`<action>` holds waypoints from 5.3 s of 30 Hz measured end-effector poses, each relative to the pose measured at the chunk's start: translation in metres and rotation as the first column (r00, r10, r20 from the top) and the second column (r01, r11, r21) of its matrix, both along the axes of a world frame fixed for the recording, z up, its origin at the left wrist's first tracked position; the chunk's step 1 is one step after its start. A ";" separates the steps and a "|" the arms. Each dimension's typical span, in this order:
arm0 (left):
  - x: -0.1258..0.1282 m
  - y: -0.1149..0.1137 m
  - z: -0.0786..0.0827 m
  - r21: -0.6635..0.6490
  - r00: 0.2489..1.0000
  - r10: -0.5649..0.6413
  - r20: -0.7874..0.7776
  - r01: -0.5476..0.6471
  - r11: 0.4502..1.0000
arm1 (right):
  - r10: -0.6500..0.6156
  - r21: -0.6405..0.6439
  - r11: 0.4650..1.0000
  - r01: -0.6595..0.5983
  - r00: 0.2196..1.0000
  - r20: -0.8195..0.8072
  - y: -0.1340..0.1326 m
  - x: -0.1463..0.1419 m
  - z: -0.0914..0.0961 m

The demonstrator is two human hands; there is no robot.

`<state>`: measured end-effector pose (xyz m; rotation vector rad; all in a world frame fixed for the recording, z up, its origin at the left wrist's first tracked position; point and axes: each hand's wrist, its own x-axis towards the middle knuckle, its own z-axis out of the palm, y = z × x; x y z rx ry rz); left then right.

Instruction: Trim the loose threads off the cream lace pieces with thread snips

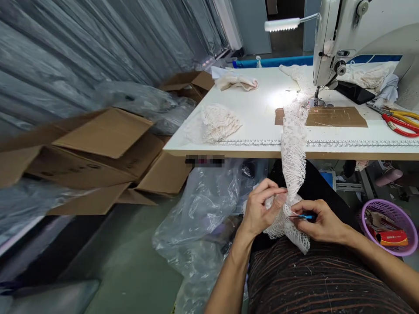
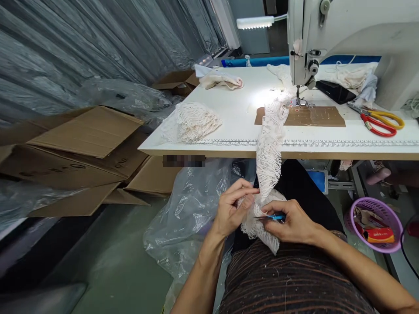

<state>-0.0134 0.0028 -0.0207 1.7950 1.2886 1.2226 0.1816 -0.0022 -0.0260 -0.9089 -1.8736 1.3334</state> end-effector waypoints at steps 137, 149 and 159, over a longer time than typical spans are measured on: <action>-0.024 -0.011 -0.021 -0.623 0.954 -0.073 0.289 0.246 0.743 | -0.099 -0.518 0.856 0.006 0.983 -0.154 0.028 -0.001 -0.026; -0.006 0.055 -0.051 -0.353 0.975 0.218 0.035 -0.192 0.916 | -0.419 0.096 0.907 0.410 0.902 0.105 0.052 0.009 -0.038; 0.008 0.050 -0.044 -0.526 0.866 0.216 0.450 0.061 0.849 | -0.429 0.092 0.900 0.427 0.903 0.011 0.063 0.015 -0.011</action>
